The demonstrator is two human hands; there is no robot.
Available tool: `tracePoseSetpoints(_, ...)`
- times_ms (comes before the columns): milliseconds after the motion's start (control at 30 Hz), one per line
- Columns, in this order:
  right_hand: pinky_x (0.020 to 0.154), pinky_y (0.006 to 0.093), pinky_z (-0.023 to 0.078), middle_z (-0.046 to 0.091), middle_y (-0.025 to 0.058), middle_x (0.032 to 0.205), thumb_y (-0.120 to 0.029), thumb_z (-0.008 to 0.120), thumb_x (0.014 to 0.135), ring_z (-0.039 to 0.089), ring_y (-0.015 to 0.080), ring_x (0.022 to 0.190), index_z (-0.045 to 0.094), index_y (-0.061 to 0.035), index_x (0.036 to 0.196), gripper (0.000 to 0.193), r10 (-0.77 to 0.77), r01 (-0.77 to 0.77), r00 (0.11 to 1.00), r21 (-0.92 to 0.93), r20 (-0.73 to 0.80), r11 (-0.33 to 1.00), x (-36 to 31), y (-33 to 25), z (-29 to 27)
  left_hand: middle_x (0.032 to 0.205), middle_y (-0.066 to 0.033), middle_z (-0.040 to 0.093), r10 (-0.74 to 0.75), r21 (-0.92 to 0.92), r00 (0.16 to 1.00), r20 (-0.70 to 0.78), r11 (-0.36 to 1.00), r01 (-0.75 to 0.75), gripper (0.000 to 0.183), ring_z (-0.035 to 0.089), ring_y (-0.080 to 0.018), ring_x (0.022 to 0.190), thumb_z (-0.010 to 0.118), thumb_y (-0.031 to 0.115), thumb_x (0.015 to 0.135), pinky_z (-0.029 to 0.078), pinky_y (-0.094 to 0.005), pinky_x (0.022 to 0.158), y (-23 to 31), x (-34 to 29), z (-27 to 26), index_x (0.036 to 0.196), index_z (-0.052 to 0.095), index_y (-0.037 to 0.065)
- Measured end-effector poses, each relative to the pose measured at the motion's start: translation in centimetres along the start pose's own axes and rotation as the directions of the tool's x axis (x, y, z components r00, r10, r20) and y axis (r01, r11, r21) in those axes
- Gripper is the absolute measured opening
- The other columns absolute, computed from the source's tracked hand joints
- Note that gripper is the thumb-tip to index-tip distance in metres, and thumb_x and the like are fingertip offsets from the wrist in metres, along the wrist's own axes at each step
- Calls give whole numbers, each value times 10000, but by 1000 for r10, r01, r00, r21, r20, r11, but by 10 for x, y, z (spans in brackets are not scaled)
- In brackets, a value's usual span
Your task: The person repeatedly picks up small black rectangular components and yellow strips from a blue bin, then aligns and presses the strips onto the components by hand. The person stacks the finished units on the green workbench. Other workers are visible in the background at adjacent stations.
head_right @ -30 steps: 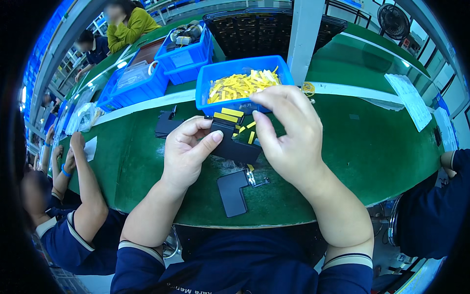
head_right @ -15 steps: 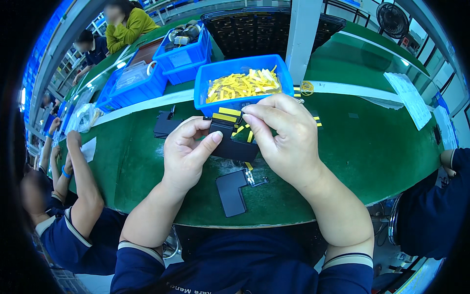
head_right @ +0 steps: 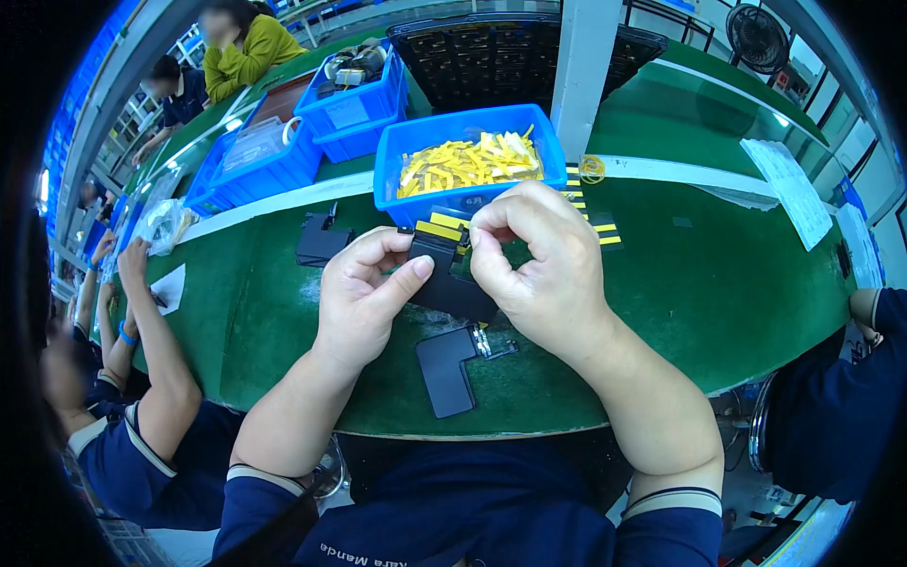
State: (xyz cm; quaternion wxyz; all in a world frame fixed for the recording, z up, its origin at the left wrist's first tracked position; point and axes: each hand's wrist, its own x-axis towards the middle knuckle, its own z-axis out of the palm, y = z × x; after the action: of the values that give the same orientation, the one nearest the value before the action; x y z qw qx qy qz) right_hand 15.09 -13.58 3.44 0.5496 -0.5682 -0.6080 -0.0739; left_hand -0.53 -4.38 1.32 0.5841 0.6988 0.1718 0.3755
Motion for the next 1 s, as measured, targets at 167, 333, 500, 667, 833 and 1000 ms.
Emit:
tracePoseSetpoints(167,601,257,438,569,49,697,-15,643,707,544,129,651,591,-5,725,56,144,-151,988,186,52,971,3,2,-3,944,-40,568,-36,-98,999,10,994,37,160,550,-96,869,633,-10,817,452,-236,776,-3,1,-1,971,588,-17)
tracePoseSetpoints(333,626,242,440,565,30,705,-38,649,724,530,103,655,590,-7,744,69,232,-271,959,288,160,919,2,3,-7,952,-43,574,-34,-126,998,44,991,39,167,556,-100,872,631,-14,817,457,-245,787,-3,0,-1,978,585,-15)
tracePoseSetpoints(500,684,240,443,571,25,754,-57,663,750,535,105,707,607,-10,845,120,316,-424,904,513,288,746,3,4,-9,955,-34,600,-122,-296,984,129,942,156,166,565,-103,879,631,-10,816,461,-254,796,-4,1,-4,976,593,4)
tracePoseSetpoints(667,725,243,443,593,34,794,-84,689,759,549,117,770,673,-40,980,226,132,-255,947,431,294,865,8,5,-13,915,-30,606,-90,-350,978,186,925,152,168,573,-83,838,637,69,838,472,-226,752,1,4,-7,978,609,-18)
tracePoseSetpoints(833,722,257,450,627,48,796,-86,714,732,567,135,785,711,-40,884,160,156,-273,945,431,286,860,6,7,-13,912,-27,595,-68,-306,980,187,944,124,144,567,-83,836,636,69,838,470,-225,751,1,3,-7,950,618,-19)
tracePoseSetpoints(1000,703,258,455,630,57,820,-82,729,709,574,141,804,709,-45,896,192,243,-349,925,396,293,849,5,8,-14,934,-35,572,-45,-285,989,140,955,84,145,569,-91,848,645,48,827,479,-231,753,2,2,-6,946,616,-29)
